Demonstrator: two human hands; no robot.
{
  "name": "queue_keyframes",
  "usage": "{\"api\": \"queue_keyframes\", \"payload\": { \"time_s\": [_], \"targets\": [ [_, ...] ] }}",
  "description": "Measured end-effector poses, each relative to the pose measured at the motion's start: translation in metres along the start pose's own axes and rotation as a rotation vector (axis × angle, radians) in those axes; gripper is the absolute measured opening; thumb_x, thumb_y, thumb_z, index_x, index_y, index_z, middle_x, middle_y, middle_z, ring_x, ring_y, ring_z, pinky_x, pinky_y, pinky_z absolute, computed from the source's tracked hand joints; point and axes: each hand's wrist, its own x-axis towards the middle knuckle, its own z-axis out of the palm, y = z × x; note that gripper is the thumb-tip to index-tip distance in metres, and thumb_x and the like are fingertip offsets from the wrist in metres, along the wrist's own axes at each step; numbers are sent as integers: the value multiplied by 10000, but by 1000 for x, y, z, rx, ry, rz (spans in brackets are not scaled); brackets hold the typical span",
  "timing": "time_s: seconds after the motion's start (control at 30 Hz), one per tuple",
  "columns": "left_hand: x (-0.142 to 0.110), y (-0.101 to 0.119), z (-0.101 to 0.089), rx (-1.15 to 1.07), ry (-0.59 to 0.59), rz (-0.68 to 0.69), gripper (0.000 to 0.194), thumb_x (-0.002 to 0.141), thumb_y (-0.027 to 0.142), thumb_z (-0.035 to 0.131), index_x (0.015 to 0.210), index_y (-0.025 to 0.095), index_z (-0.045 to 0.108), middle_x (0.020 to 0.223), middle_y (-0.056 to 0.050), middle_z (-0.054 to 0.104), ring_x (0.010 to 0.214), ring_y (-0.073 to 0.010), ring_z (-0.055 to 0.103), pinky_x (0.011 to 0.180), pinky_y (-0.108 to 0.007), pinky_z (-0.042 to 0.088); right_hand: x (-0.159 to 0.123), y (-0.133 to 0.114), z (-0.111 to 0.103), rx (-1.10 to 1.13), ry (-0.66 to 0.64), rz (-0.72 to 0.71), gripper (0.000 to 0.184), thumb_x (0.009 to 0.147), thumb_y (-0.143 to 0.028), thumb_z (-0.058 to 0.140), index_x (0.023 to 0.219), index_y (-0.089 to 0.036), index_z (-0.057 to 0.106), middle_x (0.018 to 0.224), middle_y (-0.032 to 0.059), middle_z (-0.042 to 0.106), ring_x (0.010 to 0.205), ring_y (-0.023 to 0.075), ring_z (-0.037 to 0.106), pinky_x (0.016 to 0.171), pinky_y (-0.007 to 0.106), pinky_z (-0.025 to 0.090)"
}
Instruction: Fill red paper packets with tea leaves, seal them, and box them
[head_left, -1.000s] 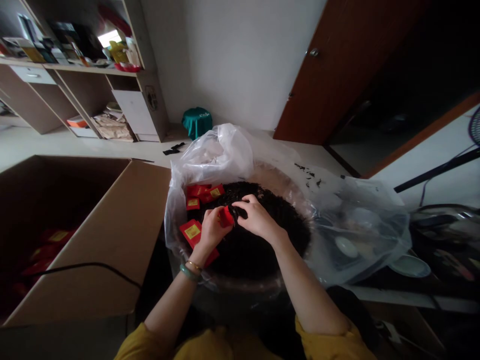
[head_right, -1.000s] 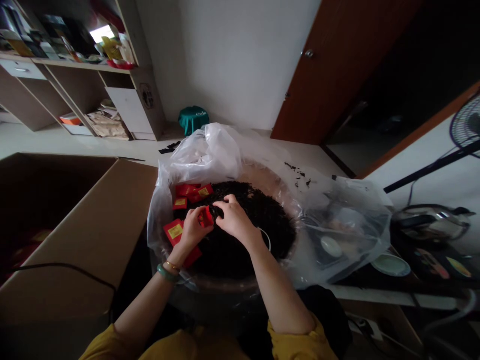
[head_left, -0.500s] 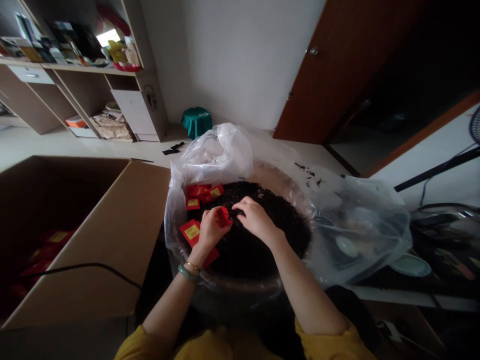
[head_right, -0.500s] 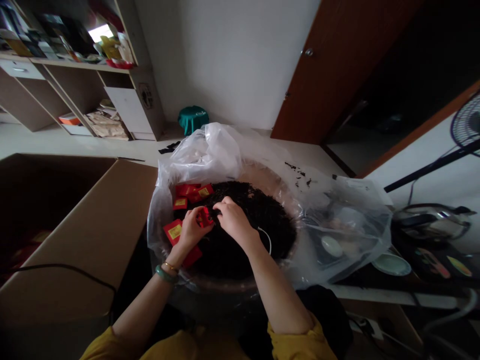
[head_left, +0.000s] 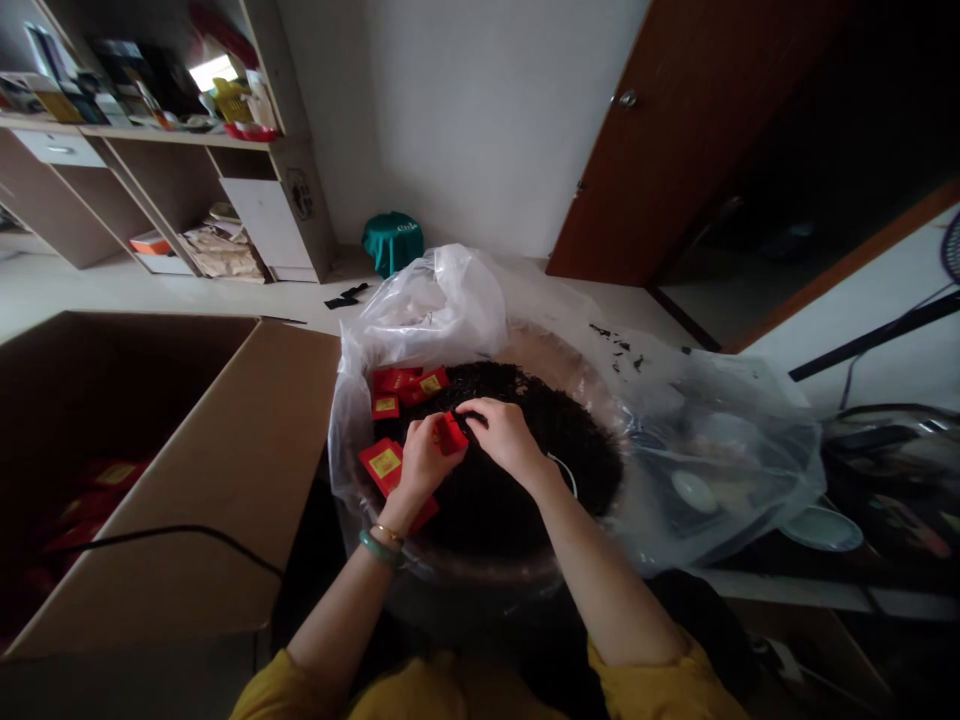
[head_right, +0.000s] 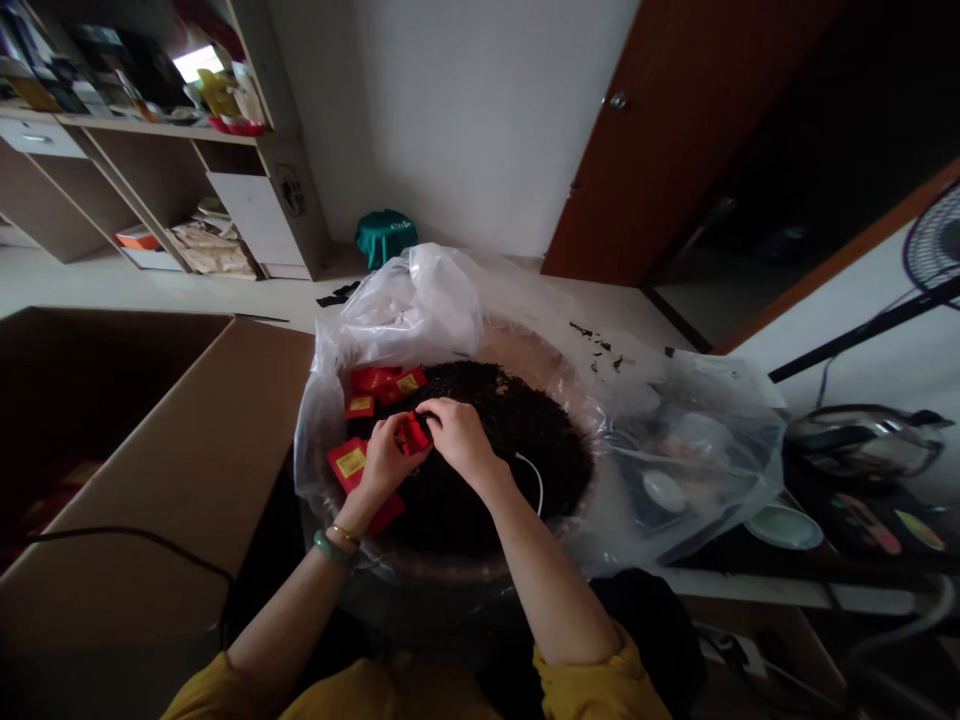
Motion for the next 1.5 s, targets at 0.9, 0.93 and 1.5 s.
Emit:
{"api": "queue_keyframes", "payload": {
  "time_s": [0.9, 0.93, 1.5],
  "targets": [
    [9, 0, -16, -547, -392, -207, 681, 576, 340, 824, 1174, 169, 547, 982, -53, 673, 874, -208, 632, 801, -360, 521, -11, 28, 0, -91, 61, 99, 306, 913, -269, 481, 654, -178, 616, 688, 23, 587, 628, 128, 537, 625, 232, 420],
    [10, 0, -19, -640, -447, -266, 632, 581, 350, 820, 1130, 161, 570, 943, -45, 687, 829, -199, 644, 760, -342, 532, -11, 30, -4, -50, 76, 100, 296, 907, -297, 489, 668, -179, 619, 681, 18, 588, 620, 128, 532, 613, 231, 414],
    [12, 9, -28, -406, -579, -202, 447, 573, 254, 809, 981, 134, 672, 781, 11, 667, 685, -143, 573, 610, -230, 442, -12, 41, -23, -83, -90, 117, 360, 842, -283, 629, 506, -162, 589, 687, -30, 447, 577, 79, 459, 606, 232, 392]
  ]
}}
